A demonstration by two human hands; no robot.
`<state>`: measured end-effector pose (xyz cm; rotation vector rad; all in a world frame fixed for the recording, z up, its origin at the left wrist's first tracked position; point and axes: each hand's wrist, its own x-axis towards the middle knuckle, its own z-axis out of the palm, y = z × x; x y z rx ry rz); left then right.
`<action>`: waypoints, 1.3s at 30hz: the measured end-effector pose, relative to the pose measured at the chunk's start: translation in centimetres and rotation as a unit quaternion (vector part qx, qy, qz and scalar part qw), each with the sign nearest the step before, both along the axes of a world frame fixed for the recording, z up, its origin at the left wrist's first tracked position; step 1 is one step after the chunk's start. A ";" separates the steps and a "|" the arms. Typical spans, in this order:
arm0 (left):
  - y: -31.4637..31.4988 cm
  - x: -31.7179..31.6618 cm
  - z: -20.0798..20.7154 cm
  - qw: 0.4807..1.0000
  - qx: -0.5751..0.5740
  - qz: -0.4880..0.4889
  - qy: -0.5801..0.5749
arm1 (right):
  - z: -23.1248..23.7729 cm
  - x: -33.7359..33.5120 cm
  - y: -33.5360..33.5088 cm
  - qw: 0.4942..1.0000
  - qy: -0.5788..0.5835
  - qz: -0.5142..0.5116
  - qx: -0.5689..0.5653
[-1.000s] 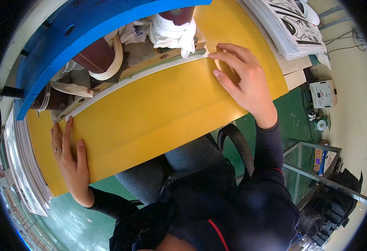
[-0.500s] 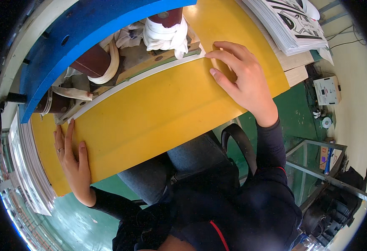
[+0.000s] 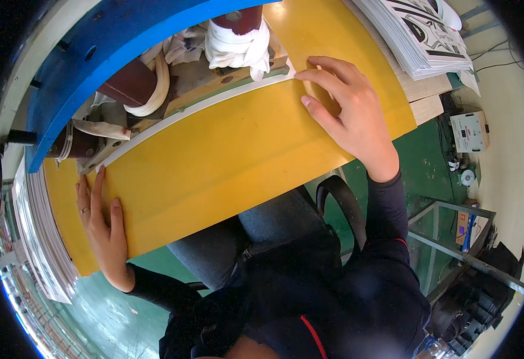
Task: The recorder is feeding printed graphic sheets into a machine and stacking them.
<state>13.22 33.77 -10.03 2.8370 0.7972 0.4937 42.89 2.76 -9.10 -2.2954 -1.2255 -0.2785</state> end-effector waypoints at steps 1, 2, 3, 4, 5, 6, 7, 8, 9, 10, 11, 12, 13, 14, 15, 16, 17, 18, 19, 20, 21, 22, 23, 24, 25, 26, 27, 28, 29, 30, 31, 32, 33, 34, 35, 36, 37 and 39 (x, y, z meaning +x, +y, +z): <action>0.0 0.0 0.0 1.000 -0.003 0.003 0.003 | 0.0 0.0 0.1 1.000 -0.007 -0.001 0.003; -0.1 0.2 0.1 1.000 -0.008 -0.002 -0.005 | 0.1 0.0 0.1 1.000 -0.014 -0.001 0.006; -0.1 0.3 0.3 1.000 -0.012 -0.006 -0.011 | 0.1 0.0 0.2 1.000 -0.009 0.005 0.005; -0.1 0.3 0.3 1.000 -0.014 0.002 -0.006 | 0.2 0.0 0.2 1.000 -0.011 0.004 0.001; -0.2 0.3 0.4 1.000 -0.012 -0.003 -0.011 | 0.2 0.0 0.2 1.000 -0.014 0.003 -0.003; -0.1 0.4 0.3 1.000 -0.010 -0.007 -0.018 | 0.1 0.1 0.1 1.000 -0.012 0.008 -0.003; -0.1 0.4 0.4 1.000 -0.010 0.000 -0.014 | 0.2 0.1 0.2 1.000 -0.008 0.015 -0.003; -0.1 0.3 0.4 1.000 -0.006 0.000 -0.015 | 0.2 0.0 0.3 1.000 -0.005 0.012 -0.001; 0.0 0.3 0.3 1.000 -0.002 -0.001 -0.017 | 0.2 -0.1 0.3 1.000 -0.004 0.007 0.000; 0.0 0.2 0.3 1.000 -0.002 0.004 -0.015 | 0.2 -0.2 0.4 1.000 -0.002 0.012 -0.001; -0.1 0.1 0.2 1.000 -0.004 0.005 -0.016 | 0.2 -0.3 0.4 1.000 0.009 0.005 0.000; -0.1 0.2 0.1 1.000 -0.006 0.004 -0.020 | 0.2 -0.3 0.3 1.000 0.018 -0.003 -0.001; -0.1 0.3 0.0 1.000 -0.007 0.006 -0.019 | 0.1 -0.3 0.3 1.000 0.018 -0.002 -0.002; -0.2 0.3 -0.1 1.000 -0.003 0.006 -0.014 | 0.1 -0.2 0.1 1.000 0.016 -0.005 -0.006; -0.3 0.3 0.0 1.000 0.004 0.007 -0.008 | 0.1 -0.2 0.1 1.000 0.016 -0.007 -0.008; -0.3 0.3 0.0 1.000 0.005 0.010 -0.007 | 0.1 -0.2 0.1 1.000 0.017 -0.005 -0.007; -0.2 0.2 -0.1 1.000 0.010 0.011 -0.006 | 0.1 -0.2 0.2 1.000 0.017 -0.007 -0.009; -0.2 0.2 -0.2 1.000 0.015 0.011 -0.006 | 0.2 -0.2 0.2 1.000 0.017 -0.009 -0.011; -0.2 0.2 -0.2 1.000 0.015 0.012 -0.006 | 0.2 -0.2 0.2 1.000 0.018 -0.008 -0.011; -0.1 0.2 -0.2 1.000 0.008 0.008 -0.011 | 0.2 -0.1 0.2 1.000 0.012 -0.005 -0.015; -0.1 0.1 -0.1 1.000 0.002 0.007 -0.015 | 0.2 0.0 0.3 1.000 0.006 -0.001 -0.018; -0.1 0.1 0.0 1.000 0.003 0.011 -0.015 | 0.2 0.0 0.4 1.000 0.006 0.003 -0.017; -0.2 0.2 0.0 1.000 0.002 0.006 -0.018 | 0.3 -0.1 0.3 1.000 0.008 0.000 -0.019; -0.2 0.3 0.1 1.000 0.001 0.002 -0.020 | 0.3 -0.1 0.3 1.000 0.009 0.000 -0.020; -0.3 0.3 0.2 1.000 0.004 0.010 -0.019 | 0.2 0.0 0.3 1.000 0.009 0.007 -0.017; -0.3 0.4 0.2 1.000 0.000 0.002 -0.026 | 0.2 0.1 0.2 1.000 0.008 0.004 -0.016; -0.3 0.4 0.3 0.999 -0.006 -0.007 -0.033 | 0.1 0.0 0.1 1.000 0.007 0.000 -0.015; -0.3 0.4 0.3 0.999 -0.004 0.000 -0.032 | 0.2 -0.1 0.1 1.000 0.013 0.000 -0.016; -0.3 0.4 0.4 0.999 -0.006 -0.005 -0.036 | 0.2 -0.1 0.2 1.000 0.014 0.006 -0.014; -0.3 0.3 0.5 0.999 -0.009 -0.011 -0.040 | 0.2 -0.2 0.2 1.000 0.016 0.002 -0.016; -0.3 0.3 0.5 0.999 -0.007 -0.006 -0.039 | 0.1 -0.2 0.2 1.000 0.017 -0.003 -0.017; -0.3 0.2 0.5 0.999 -0.005 -0.003 -0.038 | 0.0 -0.2 0.2 1.000 0.019 0.002 -0.015; -0.4 0.3 0.3 0.999 -0.005 -0.002 -0.039 | 0.0 -0.2 0.1 1.000 0.018 -0.003 -0.020; -0.4 0.3 0.2 0.999 -0.005 -0.001 -0.041 | 0.0 -0.2 0.0 0.999 0.018 -0.009 -0.025; -0.5 0.3 0.1 0.999 -0.003 -0.002 -0.039 | 0.1 -0.2 -0.1 1.000 0.017 -0.007 -0.025; -0.5 0.3 0.1 0.999 0.001 -0.003 -0.036 | 0.0 -0.2 -0.1 1.000 0.016 -0.009 -0.025; -0.6 0.3 0.2 0.999 0.003 -0.001 -0.036 | 0.0 -0.2 -0.2 1.000 0.014 -0.012 -0.025; -0.6 0.5 0.3 0.999 -0.002 -0.002 -0.038 | 0.0 -0.1 -0.4 0.999 0.031 -0.010 -0.034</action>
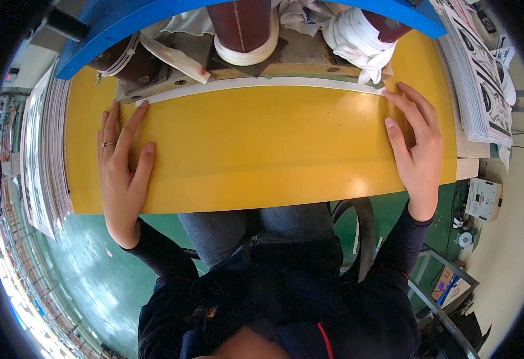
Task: The recorder is feeding printed graphic sheets into a machine and stacking them.
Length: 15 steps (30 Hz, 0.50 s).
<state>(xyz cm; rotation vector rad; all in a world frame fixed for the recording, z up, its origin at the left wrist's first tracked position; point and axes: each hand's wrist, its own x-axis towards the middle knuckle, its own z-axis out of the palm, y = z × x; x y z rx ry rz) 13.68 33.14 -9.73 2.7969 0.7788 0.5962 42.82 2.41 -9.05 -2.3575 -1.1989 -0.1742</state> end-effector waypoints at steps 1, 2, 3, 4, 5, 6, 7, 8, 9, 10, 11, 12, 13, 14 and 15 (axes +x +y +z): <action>0.0 0.0 0.1 1.000 0.001 0.002 -0.001 | 0.0 0.1 -0.1 1.000 0.017 0.000 -0.010; 0.0 0.1 0.1 1.000 0.002 0.000 0.000 | -0.1 0.2 -0.1 1.000 0.015 0.002 -0.009; 0.0 0.1 0.2 1.000 0.004 -0.001 0.001 | -0.4 0.2 -0.1 0.999 -0.032 -0.015 -0.034; 0.0 0.2 0.2 1.000 0.005 0.003 -0.001 | -0.6 0.3 -0.1 0.995 -0.081 -0.031 -0.058; 0.1 0.2 0.3 1.000 0.006 -0.003 0.002 | -0.6 0.4 -0.2 0.995 -0.083 -0.027 -0.055; 0.2 0.0 0.5 1.000 0.008 -0.003 0.008 | -0.8 0.4 -0.1 0.995 -0.062 -0.031 -0.075; 0.3 -0.2 0.5 1.000 0.014 0.009 0.007 | -0.8 0.4 0.0 0.994 -0.042 -0.034 -0.094; 0.4 -0.3 0.5 1.000 0.012 0.003 0.005 | -0.8 0.3 0.1 0.995 -0.044 -0.021 -0.087; 0.5 -0.4 0.6 1.000 0.015 0.000 -0.002 | -0.4 0.3 0.0 0.994 -0.049 -0.026 -0.096; 0.7 -0.7 0.6 1.000 0.018 0.001 -0.010 | -0.5 0.3 0.3 0.993 -0.052 -0.025 -0.099; 0.7 -0.8 0.6 1.000 0.023 0.004 -0.018 | -0.4 0.5 0.3 0.994 -0.060 0.000 -0.093; 0.6 -0.6 0.5 1.000 0.015 0.005 -0.021 | -0.4 0.6 0.1 0.994 -0.061 -0.010 -0.090; 0.3 -0.9 0.2 1.000 0.010 0.014 -0.018 | -1.2 1.0 -0.3 0.994 -0.062 -0.005 -0.090; 0.2 -0.8 -0.5 1.000 0.003 0.010 -0.028 | -1.4 1.3 -0.8 0.994 -0.064 -0.003 -0.089; 0.1 -0.7 -0.8 0.999 -0.001 0.007 -0.038 | -1.7 1.7 -1.3 0.996 -0.055 -0.005 -0.074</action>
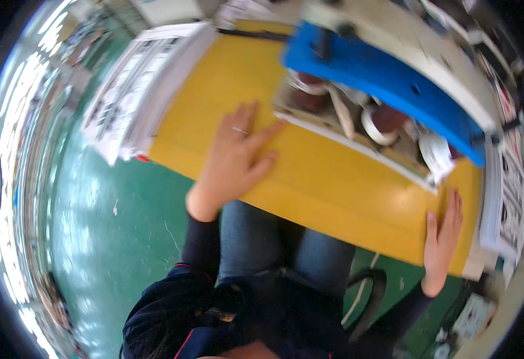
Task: The recorder is feeding printed graphic sheets into a machine and stacking them.
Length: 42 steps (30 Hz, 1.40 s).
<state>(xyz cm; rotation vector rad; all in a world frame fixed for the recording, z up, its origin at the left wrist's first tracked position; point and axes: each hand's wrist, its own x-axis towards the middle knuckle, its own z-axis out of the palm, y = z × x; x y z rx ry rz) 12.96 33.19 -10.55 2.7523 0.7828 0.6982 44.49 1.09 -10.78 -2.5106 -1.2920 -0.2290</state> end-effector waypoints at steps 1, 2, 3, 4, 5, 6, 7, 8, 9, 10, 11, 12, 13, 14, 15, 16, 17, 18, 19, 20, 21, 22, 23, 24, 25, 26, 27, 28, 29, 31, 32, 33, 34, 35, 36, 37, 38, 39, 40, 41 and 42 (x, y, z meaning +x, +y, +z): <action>-0.1 0.1 -0.5 1.000 0.009 0.000 -0.008 | -0.4 0.2 -0.4 1.000 0.018 -0.014 0.013; -0.2 0.1 -0.5 1.000 0.017 -0.003 -0.015 | -0.6 0.4 -0.8 1.000 0.013 -0.012 0.011; -0.2 -0.2 -0.4 0.999 0.036 0.018 -0.020 | -0.7 0.5 -1.0 1.000 0.016 -0.005 0.025; -0.4 -0.3 -0.4 0.999 0.018 0.007 -0.037 | -0.8 0.5 -1.0 0.999 0.024 -0.006 0.035; -0.5 -0.3 -0.4 0.999 -0.001 -0.008 -0.054 | -0.8 0.5 -1.1 0.999 0.031 -0.010 0.044; -0.5 -0.2 -0.4 0.998 0.010 0.004 -0.057 | -0.7 0.4 -0.9 0.998 0.028 0.003 0.054; -0.7 -0.3 -0.4 0.997 0.006 0.005 -0.072 | -0.6 0.2 -0.7 0.996 0.049 -0.006 0.077; -0.7 -0.4 -0.5 0.996 0.000 0.004 -0.085 | -0.6 0.0 -0.6 0.993 0.071 -0.016 0.098; -0.7 -0.5 -0.3 0.996 0.005 0.010 -0.087 | -0.5 0.1 -0.7 0.992 0.070 -0.009 0.102; -0.6 -0.5 -0.2 0.996 0.007 0.010 -0.089 | -0.5 0.4 -0.9 0.984 0.094 -0.006 0.149; -0.6 -0.7 -0.1 0.996 0.008 0.009 -0.090 | -0.7 0.8 -1.3 0.974 0.119 -0.003 0.195; -0.5 -0.4 -0.1 0.995 0.014 0.004 -0.097 | -1.1 1.9 -2.3 0.973 0.111 -0.005 0.201; -0.6 -0.4 -0.1 0.995 0.010 0.007 -0.097 | -2.2 3.7 -3.5 0.946 0.165 0.002 0.279; -0.5 -0.2 -0.3 0.995 0.005 0.008 -0.099 | -3.2 5.2 -4.6 0.910 0.215 0.009 0.354; -0.5 -0.1 -0.2 0.995 0.009 0.006 -0.101 | -4.1 6.2 -5.2 0.909 0.212 0.010 0.359; -0.5 -0.1 -0.2 0.995 0.008 0.007 -0.103 | -4.5 6.8 -5.8 0.881 0.243 -0.016 0.405; -0.5 0.0 -0.2 0.994 0.007 0.006 -0.105 | -5.0 7.4 -6.4 0.849 0.272 -0.041 0.451; -0.6 0.0 -0.4 0.994 0.008 0.006 -0.106 | -5.0 7.1 -6.4 0.849 0.271 -0.040 0.452; -0.5 -0.3 -0.4 0.995 0.008 0.010 -0.100 | -4.4 5.6 -5.0 0.854 0.255 -0.033 0.452; -0.5 -0.5 -0.4 0.995 0.007 0.015 -0.094 | -4.1 4.8 -4.2 0.859 0.239 -0.025 0.452; -0.5 -0.5 -0.4 0.995 0.008 0.013 -0.097 | -4.0 4.8 -4.4 0.859 0.235 -0.025 0.454; -0.6 -0.5 -0.3 0.995 0.007 0.012 -0.098 | -4.0 4.9 -4.6 0.847 0.263 -0.020 0.462; -0.6 -0.4 -0.3 0.995 0.005 0.010 -0.098 | -4.1 5.0 -4.9 0.834 0.292 -0.015 0.469; -0.6 -0.4 -0.3 0.995 0.006 0.009 -0.099 | -4.2 5.2 -5.1 0.833 0.290 -0.016 0.470; -0.6 -0.4 -0.3 0.995 0.010 0.009 -0.096 | -4.4 5.4 -5.3 0.831 0.301 -0.014 0.467; -0.6 -0.4 -0.3 0.995 0.014 0.009 -0.094 | -4.6 5.7 -5.5 0.829 0.313 -0.012 0.463; -0.6 -0.4 -0.2 0.995 0.015 0.006 -0.094 | -4.8 6.4 -6.0 0.829 0.311 -0.014 0.465; -0.7 -0.4 -0.2 0.995 0.014 0.008 -0.095 | -5.0 7.1 -6.4 0.827 0.326 -0.014 0.458; -0.7 -0.4 -0.2 0.995 0.012 0.009 -0.097 | -5.3 7.6 -6.9 0.826 0.340 -0.015 0.450; -0.6 -0.4 -0.2 0.995 0.013 0.009 -0.098 | -5.5 7.0 -6.0 0.822 0.312 -0.016 0.477; -0.7 -0.4 -0.3 0.995 0.014 0.011 -0.100 | -5.4 6.6 -5.6 0.818 0.282 -0.016 0.502; -0.7 -0.4 -0.3 0.995 0.014 0.010 -0.099 | -5.3 6.2 -5.4 0.817 0.283 -0.017 0.502; -0.6 -0.4 -0.3 0.995 0.014 0.011 -0.101 | -5.2 5.9 -5.2 0.836 0.253 -0.007 0.486; -0.6 -0.5 -0.3 0.995 0.014 0.012 -0.102 | -5.1 5.7 -5.2 0.854 0.223 0.003 0.470; -0.6 -0.4 -0.4 0.995 0.013 0.011 -0.102 | -5.1 5.7 -5.3 0.855 0.222 0.002 0.469; -0.5 -0.4 -0.4 0.994 0.014 0.010 -0.104 | -5.2 5.8 -5.4 0.855 0.230 -0.006 0.464; -0.5 -0.4 -0.4 0.994 0.014 0.010 -0.105 | -5.2 5.8 -5.5 0.856 0.238 -0.015 0.459; -0.5 -0.4 -0.4 0.994 0.014 0.009 -0.104 | -5.1 5.7 -5.5 0.856 0.239 -0.015 0.458; -0.6 -0.4 -0.3 0.995 0.012 0.009 -0.104 | -5.0 5.4 -5.4 0.859 0.240 -0.022 0.451; -0.6 -0.5 -0.3 0.995 0.010 0.009 -0.103 | -4.9 5.3 -5.3 0.863 0.240 -0.028 0.444; -0.6 -0.4 -0.3 0.995 0.008 0.006 -0.103 | -5.0 5.5 -5.6 0.863 0.240 -0.031 0.444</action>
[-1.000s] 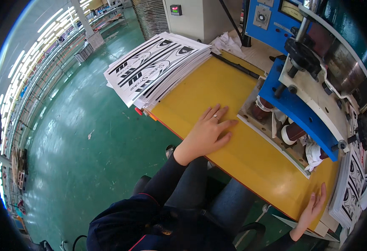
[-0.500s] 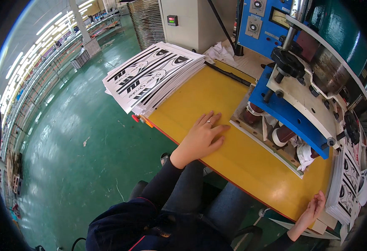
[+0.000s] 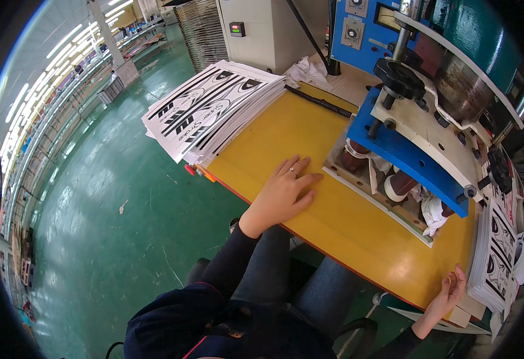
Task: The recorder is feeding printed graphic sheets into a machine and stacking them.
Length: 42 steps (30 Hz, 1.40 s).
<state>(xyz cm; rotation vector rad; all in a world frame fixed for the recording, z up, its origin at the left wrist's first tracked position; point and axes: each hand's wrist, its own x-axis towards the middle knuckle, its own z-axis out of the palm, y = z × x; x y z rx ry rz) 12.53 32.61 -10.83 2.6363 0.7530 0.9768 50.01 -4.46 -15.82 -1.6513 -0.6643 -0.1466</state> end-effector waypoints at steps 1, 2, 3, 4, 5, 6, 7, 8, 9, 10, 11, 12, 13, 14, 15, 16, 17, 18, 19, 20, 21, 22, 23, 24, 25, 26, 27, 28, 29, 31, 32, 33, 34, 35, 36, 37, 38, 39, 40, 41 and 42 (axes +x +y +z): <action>0.0 0.1 0.0 1.000 0.000 0.000 0.001 | -0.2 0.4 -0.2 1.000 -0.016 0.011 0.001; 0.0 0.1 0.0 1.000 0.000 0.001 0.001 | -0.3 0.7 -0.5 0.999 -0.032 0.022 0.002; 0.0 0.1 0.0 1.000 0.000 0.000 0.003 | -0.2 0.5 -0.3 0.999 -0.031 0.022 0.002; 0.0 0.0 0.1 1.000 -0.004 0.003 0.004 | -0.1 0.3 -0.2 1.000 -0.010 0.001 -0.002; 0.0 0.0 0.1 1.000 -0.007 0.005 0.005 | 0.0 0.1 0.1 1.000 0.010 -0.020 -0.006; 0.0 0.0 0.1 1.000 -0.008 0.004 0.006 | 0.3 -0.2 0.3 1.000 0.011 -0.021 -0.007; 0.0 0.0 0.2 1.000 -0.009 0.004 0.007 | 0.6 -0.5 0.7 1.000 -0.018 -0.018 -0.012; 0.1 0.0 0.2 1.000 -0.011 0.005 0.008 | 0.8 -0.6 0.9 0.999 -0.046 -0.015 -0.018; 0.1 0.0 0.2 1.000 -0.011 0.003 0.008 | 0.8 -0.6 0.8 0.999 -0.046 -0.016 -0.018; 0.1 0.1 0.2 1.000 -0.011 0.002 0.006 | 0.7 -0.6 0.8 0.999 -0.051 -0.015 -0.011; 0.1 0.1 0.1 1.000 -0.010 0.001 0.005 | 0.7 -0.6 0.8 0.998 -0.056 -0.014 -0.003; 0.1 0.1 0.1 1.000 -0.011 0.001 0.005 | 0.8 -0.7 0.8 0.998 -0.055 -0.014 -0.004; 0.0 0.0 0.1 1.000 -0.011 0.001 0.005 | 0.9 -0.9 0.8 0.998 -0.053 -0.018 -0.009; 0.0 0.0 0.1 1.000 -0.012 0.001 0.004 | 1.0 -1.0 0.9 0.998 -0.052 -0.021 -0.014; -0.1 0.0 0.1 1.000 -0.013 0.001 0.004 | 1.0 -1.1 0.8 0.998 -0.051 -0.022 -0.014; -0.1 -0.1 0.1 1.000 -0.009 0.002 0.000 | 1.0 -1.1 0.7 0.998 -0.055 -0.020 -0.015; -0.2 -0.2 0.0 1.000 -0.006 0.002 -0.004 | 1.0 -1.1 0.5 0.998 -0.059 -0.019 -0.016; -0.2 -0.1 0.1 1.000 -0.008 -0.002 -0.004 | 0.9 -1.0 0.4 0.998 -0.059 -0.023 -0.018; -0.1 -0.1 0.1 1.000 -0.007 -0.002 -0.004 | 0.8 -0.9 0.4 0.998 -0.064 -0.016 -0.014; -0.3 0.1 0.1 1.000 -0.010 -0.006 -0.003 | 0.8 -1.0 -0.1 0.998 -0.068 -0.012 -0.013; -0.3 0.1 0.1 1.000 -0.017 -0.016 -0.002 | 0.6 -1.0 -0.2 0.997 -0.067 -0.022 -0.021; 0.0 0.0 0.1 1.000 -0.010 -0.013 -0.005 | 0.3 -0.9 0.1 0.998 -0.066 -0.021 -0.007; 0.1 0.0 0.1 1.000 -0.004 -0.014 -0.006 | 0.0 -0.9 0.1 0.998 -0.065 -0.024 0.004; 0.0 0.1 0.3 1.000 0.004 -0.011 -0.017 | 0.0 -0.8 0.1 0.997 -0.068 -0.023 0.006; 0.0 0.1 0.5 0.999 -0.006 -0.030 -0.014 | 0.1 -0.9 0.2 0.997 -0.071 -0.023 0.008; 0.1 0.0 0.6 1.000 0.004 -0.018 -0.022 | 0.4 -1.3 0.6 0.997 -0.070 -0.027 0.009; 0.1 -0.1 0.7 0.999 0.014 -0.005 -0.029 | 0.7 -1.8 1.0 0.997 -0.069 -0.030 0.012; 0.2 -0.1 0.7 0.999 0.006 -0.024 -0.028 | 0.9 -2.1 1.2 0.997 -0.067 -0.049 0.003; 0.4 -0.1 0.8 0.999 -0.001 -0.021 -0.045 | 1.1 -2.3 1.4 0.997 -0.067 -0.046 0.006; 0.5 0.1 1.0 0.998 -0.012 -0.028 -0.061 | 1.5 -2.6 1.7 0.996 -0.066 -0.053 0.007; 0.3 0.1 1.0 0.997 -0.030 0.019 -0.064 | 1.6 -2.8 1.7 0.997 -0.059 -0.052 0.014; 0.0 -0.2 1.1 0.994 -0.046 0.071 -0.065 | 1.7 -3.1 1.9 0.997 -0.052 -0.046 0.023; -0.1 -0.2 1.1 0.995 -0.049 0.062 -0.063 | 1.8 -3.3 2.0 0.997 -0.051 -0.057 0.022; -0.3 -0.1 1.1 0.994 -0.066 0.078 -0.047 | 1.7 -3.2 1.7 0.996 -0.050 -0.066 0.018; -0.4 -0.2 1.0 0.991 -0.082 0.097 -0.031 | 1.7 -3.3 1.6 0.997 -0.043 -0.055 0.025; -0.4 -0.1 0.9 0.992 -0.086 0.091 -0.028 | 1.7 -3.4 1.5 0.998 -0.037 -0.043 0.033; -0.5 0.0 0.8 0.993 -0.066 0.092 -0.032 | 1.7 -3.6 1.6 0.997 -0.032 -0.046 0.050; -0.5 0.1 0.8 0.994 -0.045 0.094 -0.037 | 1.6 -3.5 1.4 0.997 -0.032 -0.051 0.048; -0.5 0.0 0.9 0.994 -0.048 0.089 -0.036 | 1.5 -3.5 1.3 0.997 -0.019 -0.047 0.055; -0.6 -0.1 1.0 0.994 -0.052 0.094 -0.027 | 1.5 -3.4 1.1 0.997 -0.006 -0.042 0.063; -0.7 -0.2 1.0 0.993 -0.056 0.100 -0.017 | 1.6 -3.7 1.7 0.996 -0.029 -0.046 0.064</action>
